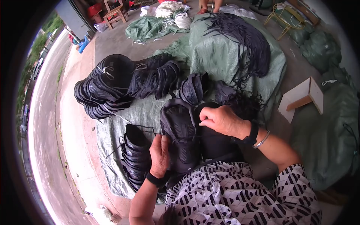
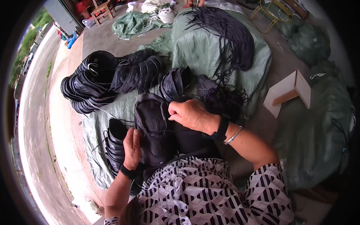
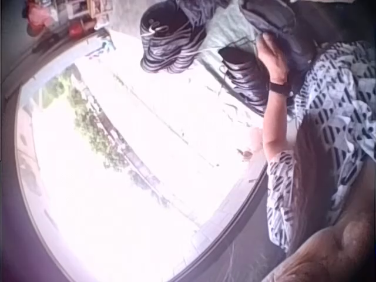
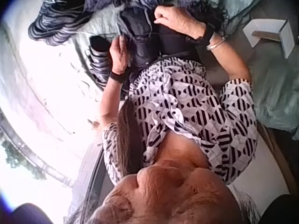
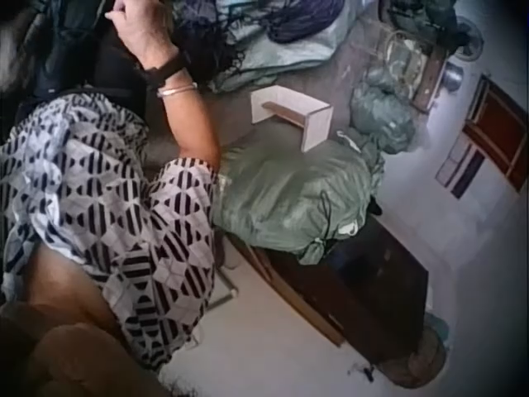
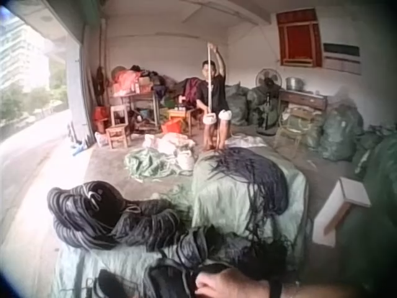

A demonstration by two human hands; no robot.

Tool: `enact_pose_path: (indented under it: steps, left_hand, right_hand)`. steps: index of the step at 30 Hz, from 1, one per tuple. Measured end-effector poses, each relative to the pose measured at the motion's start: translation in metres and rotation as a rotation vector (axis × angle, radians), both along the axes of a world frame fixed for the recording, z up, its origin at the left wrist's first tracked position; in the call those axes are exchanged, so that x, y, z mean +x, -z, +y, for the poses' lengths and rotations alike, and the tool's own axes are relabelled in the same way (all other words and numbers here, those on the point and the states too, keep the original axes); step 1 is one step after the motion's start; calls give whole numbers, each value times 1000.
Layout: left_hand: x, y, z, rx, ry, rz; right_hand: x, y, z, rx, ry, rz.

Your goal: Manually threading laces into several pairs of black shoes.

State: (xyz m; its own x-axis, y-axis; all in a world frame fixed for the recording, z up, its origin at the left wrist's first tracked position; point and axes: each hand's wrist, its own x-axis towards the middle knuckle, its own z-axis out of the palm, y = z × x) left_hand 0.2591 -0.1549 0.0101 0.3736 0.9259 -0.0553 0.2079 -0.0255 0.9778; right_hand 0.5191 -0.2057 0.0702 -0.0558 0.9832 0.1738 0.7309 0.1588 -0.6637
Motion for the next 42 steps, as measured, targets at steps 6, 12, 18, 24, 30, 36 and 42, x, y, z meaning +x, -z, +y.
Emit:
enact_pose_path:
  steps: [6,12,18,24,30,36,42]
  left_hand:
    - [-23,-10,-14,-82,139,280]
    - [-17,-19,4,-37,-99,-170]
    - [-15,-10,-11,-227,116,-66]
    - [-17,-21,-13,-197,154,26]
    - [-16,-12,-14,-101,26,-34]
    - [-24,-14,-7,-484,55,-148]
    - [-11,-11,-7,-351,34,-175]
  right_hand:
    - [-10,11,-15,-357,140,623]
    - [-41,26,-43,-566,173,622]
    - [-49,34,-40,-301,206,436]
    - [-47,36,-39,-161,206,316]
    - [-56,35,-33,-25,44,-9]
    - [-48,35,-26,41,-164,-289]
    - [-46,15,-20,-56,-143,-193]
